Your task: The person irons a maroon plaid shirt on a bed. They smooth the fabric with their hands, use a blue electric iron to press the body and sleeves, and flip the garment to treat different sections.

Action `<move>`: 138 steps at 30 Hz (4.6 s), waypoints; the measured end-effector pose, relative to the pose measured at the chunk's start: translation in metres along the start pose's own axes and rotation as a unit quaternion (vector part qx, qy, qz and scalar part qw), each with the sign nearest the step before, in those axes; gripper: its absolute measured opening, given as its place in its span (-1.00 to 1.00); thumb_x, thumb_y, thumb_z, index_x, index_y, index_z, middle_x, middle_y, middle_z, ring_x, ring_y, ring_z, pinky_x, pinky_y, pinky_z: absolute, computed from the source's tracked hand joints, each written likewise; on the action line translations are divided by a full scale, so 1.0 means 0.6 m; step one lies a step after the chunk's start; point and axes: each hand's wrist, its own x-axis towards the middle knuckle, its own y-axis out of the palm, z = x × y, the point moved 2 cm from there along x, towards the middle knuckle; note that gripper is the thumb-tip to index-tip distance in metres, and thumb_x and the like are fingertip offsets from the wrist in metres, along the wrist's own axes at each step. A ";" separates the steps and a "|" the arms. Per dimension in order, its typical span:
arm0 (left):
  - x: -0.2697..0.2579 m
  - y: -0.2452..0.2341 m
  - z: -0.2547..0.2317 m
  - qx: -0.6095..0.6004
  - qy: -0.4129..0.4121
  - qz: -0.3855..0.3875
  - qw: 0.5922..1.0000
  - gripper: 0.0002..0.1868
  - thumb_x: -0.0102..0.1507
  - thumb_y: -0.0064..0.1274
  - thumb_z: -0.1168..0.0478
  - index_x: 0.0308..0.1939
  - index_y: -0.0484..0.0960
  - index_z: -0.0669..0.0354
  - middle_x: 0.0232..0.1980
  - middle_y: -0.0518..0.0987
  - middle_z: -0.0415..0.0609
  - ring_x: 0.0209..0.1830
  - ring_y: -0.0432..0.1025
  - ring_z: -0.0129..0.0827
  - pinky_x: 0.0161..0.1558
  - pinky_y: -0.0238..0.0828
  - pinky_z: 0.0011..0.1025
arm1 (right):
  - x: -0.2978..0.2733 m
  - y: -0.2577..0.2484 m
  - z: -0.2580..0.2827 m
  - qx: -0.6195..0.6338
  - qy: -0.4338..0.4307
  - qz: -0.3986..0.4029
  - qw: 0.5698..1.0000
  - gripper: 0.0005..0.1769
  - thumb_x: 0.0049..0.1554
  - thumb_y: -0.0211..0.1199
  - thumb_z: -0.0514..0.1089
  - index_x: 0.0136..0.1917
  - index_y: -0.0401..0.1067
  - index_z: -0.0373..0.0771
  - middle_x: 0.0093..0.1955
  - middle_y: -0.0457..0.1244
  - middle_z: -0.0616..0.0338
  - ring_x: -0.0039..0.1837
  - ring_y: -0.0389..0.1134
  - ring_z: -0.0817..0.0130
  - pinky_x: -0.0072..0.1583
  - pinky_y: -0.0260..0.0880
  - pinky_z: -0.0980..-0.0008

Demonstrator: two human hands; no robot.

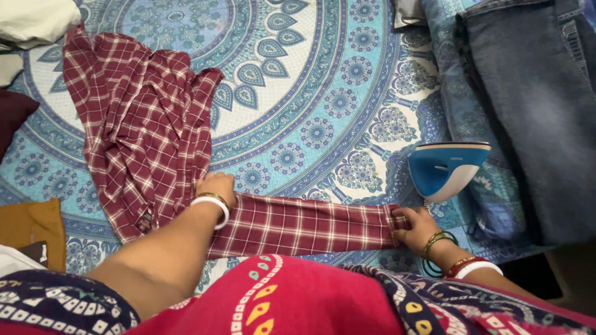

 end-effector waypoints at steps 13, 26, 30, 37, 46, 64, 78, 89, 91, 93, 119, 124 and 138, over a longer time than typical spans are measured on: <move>-0.110 0.053 -0.148 -0.221 0.092 0.015 0.971 -0.72 0.26 0.10 0.23 0.04 0.50 0.16 0.11 0.59 0.17 0.13 0.51 0.03 0.20 0.43 -0.08 | 0.038 0.036 -0.056 0.011 -0.022 -0.060 0.998 -0.38 -0.03 0.47 -0.11 0.31 0.48 -0.14 0.34 0.20 -0.06 0.35 0.26 0.00 0.36 0.27 0.19; -0.121 0.105 0.025 -0.251 -0.161 0.063 0.952 0.02 0.18 0.29 -0.11 0.56 0.00 -0.07 0.26 0.56 0.25 0.29 0.46 0.05 0.32 0.38 -0.09 | 0.109 0.014 -0.177 0.556 0.130 -0.127 0.811 -0.47 0.10 0.49 -0.30 0.27 0.37 -0.50 -0.05 0.24 -0.03 -0.14 0.22 0.11 -0.17 0.15 0.14; -0.147 0.125 0.059 -0.229 -0.182 0.078 0.953 -0.01 0.23 0.27 -0.02 0.58 -0.05 -0.13 0.27 0.54 0.25 0.29 0.45 0.06 0.31 0.36 -0.07 | 0.078 -0.071 -0.074 0.366 0.083 -0.204 0.904 -0.49 0.03 0.47 -0.25 0.23 0.47 -0.43 0.07 0.40 0.06 0.08 0.41 0.23 0.12 0.35 0.26; -0.155 0.159 0.102 -0.182 -0.192 0.105 0.959 -0.21 0.29 0.06 0.27 0.52 0.00 0.11 0.24 0.57 0.35 0.29 0.49 0.06 0.31 0.40 -0.09 | 0.041 -0.217 0.099 0.273 0.065 -0.189 0.941 -0.46 0.04 0.45 -0.17 0.28 0.44 -0.26 0.04 0.39 -0.01 -0.01 0.43 0.20 0.01 0.43 0.18; -0.137 0.144 0.118 -0.170 -0.142 0.217 0.951 0.17 0.14 0.37 0.26 0.56 -0.25 0.18 0.42 0.34 0.45 0.44 0.34 0.11 0.45 0.25 -0.14 | -0.069 -0.110 0.280 -0.001 -0.016 0.060 0.998 -0.39 0.12 0.31 0.17 0.38 0.37 -0.04 0.04 0.46 -0.01 -0.02 0.50 0.19 0.07 0.51 0.18; -0.123 0.188 0.227 -0.152 0.002 0.173 0.973 -0.09 -0.02 0.46 0.14 0.34 0.35 0.20 0.28 0.53 0.27 0.32 0.46 -0.01 0.31 0.41 -0.25 | -0.106 0.021 0.336 -0.136 -0.053 0.046 0.988 -0.37 0.12 0.27 0.23 0.41 0.35 0.05 0.22 0.39 -0.03 0.26 0.44 0.02 0.30 0.41 0.11; -0.141 0.119 0.336 -0.180 0.034 -0.034 0.982 -0.51 0.07 0.35 0.07 0.00 0.60 0.15 0.17 0.58 0.15 0.21 0.47 0.01 0.22 0.42 -0.18 | -0.053 0.074 0.437 -0.160 -0.120 0.092 0.976 -0.37 0.07 0.31 0.27 0.37 0.40 0.08 0.20 0.42 0.09 0.25 0.46 0.14 0.29 0.41 0.18; -0.176 0.131 0.364 -0.057 0.115 0.088 0.988 -0.21 0.03 0.35 0.06 0.30 0.38 0.03 0.30 0.51 0.08 0.36 0.33 0.01 0.36 0.24 -0.02 | -0.086 0.152 0.599 -0.109 -0.054 0.080 0.989 -0.42 0.18 0.22 0.25 0.37 0.40 -0.03 0.17 0.44 0.07 0.18 0.50 0.19 0.24 0.46 0.13; -0.179 0.135 0.368 -0.035 0.124 0.094 0.987 -0.24 0.06 0.30 0.08 0.32 0.39 0.02 0.27 0.54 0.07 0.35 0.36 0.00 0.37 0.22 0.05 | -0.089 0.170 0.621 -0.094 -0.050 0.069 0.992 -0.39 0.20 0.20 0.25 0.42 0.34 -0.05 0.18 0.41 0.06 0.15 0.48 0.20 0.21 0.45 0.13; -0.185 0.136 0.373 -0.014 0.141 0.097 0.985 -0.33 0.11 0.25 0.08 0.29 0.46 0.06 0.23 0.58 0.10 0.33 0.39 0.01 0.36 0.22 0.08 | -0.098 0.192 0.626 -0.041 -0.003 0.079 0.996 -0.39 0.21 0.19 0.23 0.41 0.32 -0.10 0.13 0.44 0.01 0.07 0.53 0.18 0.14 0.53 0.15; -0.160 0.165 0.402 -0.078 0.163 0.219 0.959 0.08 -0.09 0.49 0.05 0.45 0.30 0.19 0.40 0.45 0.16 0.37 0.39 0.00 0.29 0.39 -0.15 | -0.087 0.332 0.648 0.239 0.108 0.121 0.957 -0.42 0.27 0.14 0.16 0.07 0.43 -0.51 -0.20 0.42 -0.15 -0.27 0.47 0.16 -0.18 0.52 0.17; -0.137 0.182 0.391 -0.036 0.178 0.216 0.959 0.03 -0.05 0.43 -0.04 0.43 0.36 0.18 0.38 0.49 0.19 0.36 0.41 0.02 0.29 0.40 -0.15 | -0.084 0.472 0.575 0.030 -0.017 0.111 0.993 -0.20 0.11 0.30 0.40 0.15 0.47 -0.43 0.00 0.41 -0.24 0.03 0.50 0.04 0.07 0.49 0.13; -0.143 0.164 0.350 0.057 0.144 0.226 0.962 0.07 0.04 0.33 -0.21 0.51 0.27 0.18 0.44 0.41 0.22 0.40 0.37 0.06 0.33 0.36 -0.08 | -0.188 0.220 0.597 0.005 0.098 0.001 0.995 -0.42 0.25 0.17 0.18 0.38 0.36 -0.23 0.22 0.39 -0.21 0.24 0.47 -0.06 0.27 0.44 0.03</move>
